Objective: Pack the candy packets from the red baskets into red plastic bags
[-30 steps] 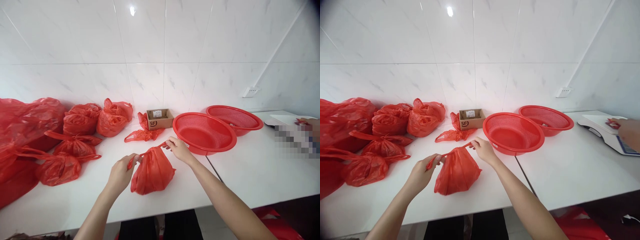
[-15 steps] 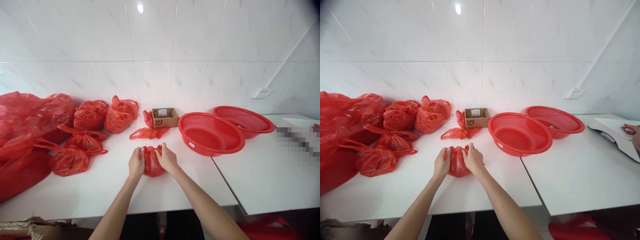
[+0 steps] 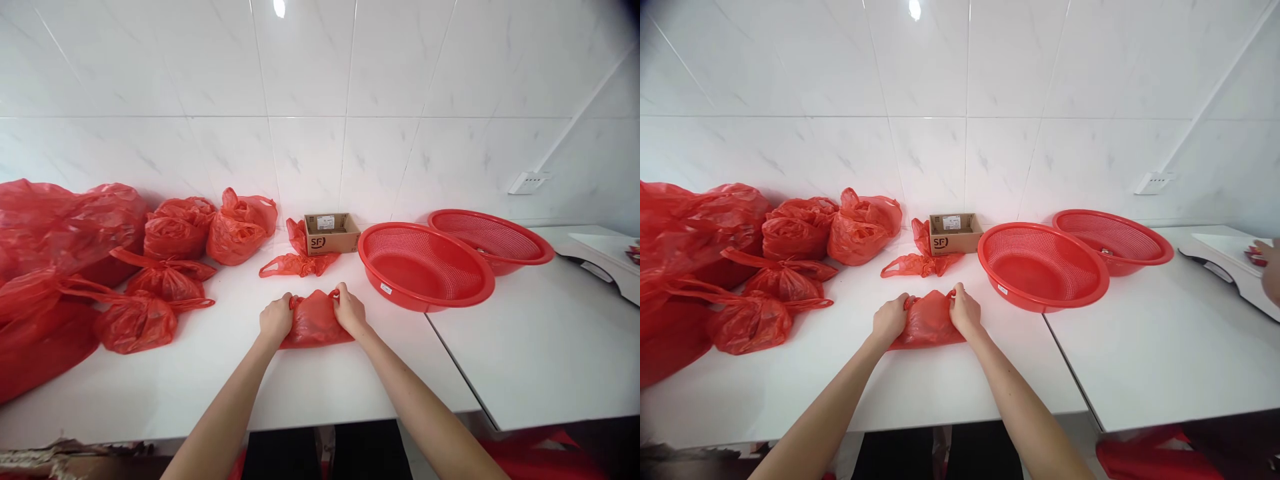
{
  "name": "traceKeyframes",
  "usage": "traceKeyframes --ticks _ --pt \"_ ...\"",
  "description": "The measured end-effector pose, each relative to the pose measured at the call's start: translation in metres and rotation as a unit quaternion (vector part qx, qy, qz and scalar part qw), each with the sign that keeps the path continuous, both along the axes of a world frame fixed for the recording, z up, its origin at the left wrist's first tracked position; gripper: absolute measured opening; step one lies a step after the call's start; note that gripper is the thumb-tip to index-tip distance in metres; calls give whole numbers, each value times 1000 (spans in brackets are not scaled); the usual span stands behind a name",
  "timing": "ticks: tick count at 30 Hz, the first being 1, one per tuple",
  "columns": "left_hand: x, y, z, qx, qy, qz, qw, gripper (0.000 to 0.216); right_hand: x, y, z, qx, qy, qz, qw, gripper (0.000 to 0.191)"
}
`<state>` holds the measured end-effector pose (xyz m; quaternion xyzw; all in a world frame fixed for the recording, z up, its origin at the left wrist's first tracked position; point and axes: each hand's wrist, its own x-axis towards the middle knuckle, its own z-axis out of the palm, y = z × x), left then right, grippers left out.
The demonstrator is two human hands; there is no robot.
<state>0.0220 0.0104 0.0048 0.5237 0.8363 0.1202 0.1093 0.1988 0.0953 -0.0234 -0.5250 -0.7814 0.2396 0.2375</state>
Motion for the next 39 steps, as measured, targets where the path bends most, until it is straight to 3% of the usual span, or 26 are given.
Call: traceKeyframes --ticks 7,15,24,28,30,35,39 --pt "-2 4 -17 -20 59 -15 998 31 -3 1 -16 95 -83 12 992 20" --pt "-3 -18 -25 0 91 -43 995 27 6 -5 -17 134 -127 31 982 22" --pt "-9 -41 -19 40 47 -73 995 23 27 -7 -7 79 -73 83 991 19" --pt "-1 -30 -7 73 3 -55 996 28 25 -3 3 19 -30 72 997 10" --pt "8 -19 -3 95 -5 -46 994 27 14 -5 7 10 -17 56 998 14" --pt "33 -1 -12 116 -19 -52 992 27 -12 -22 1 49 3 33 998 26" --pt "35 -16 -21 122 -64 -89 986 23 -5 -34 -6 49 49 57 996 25"
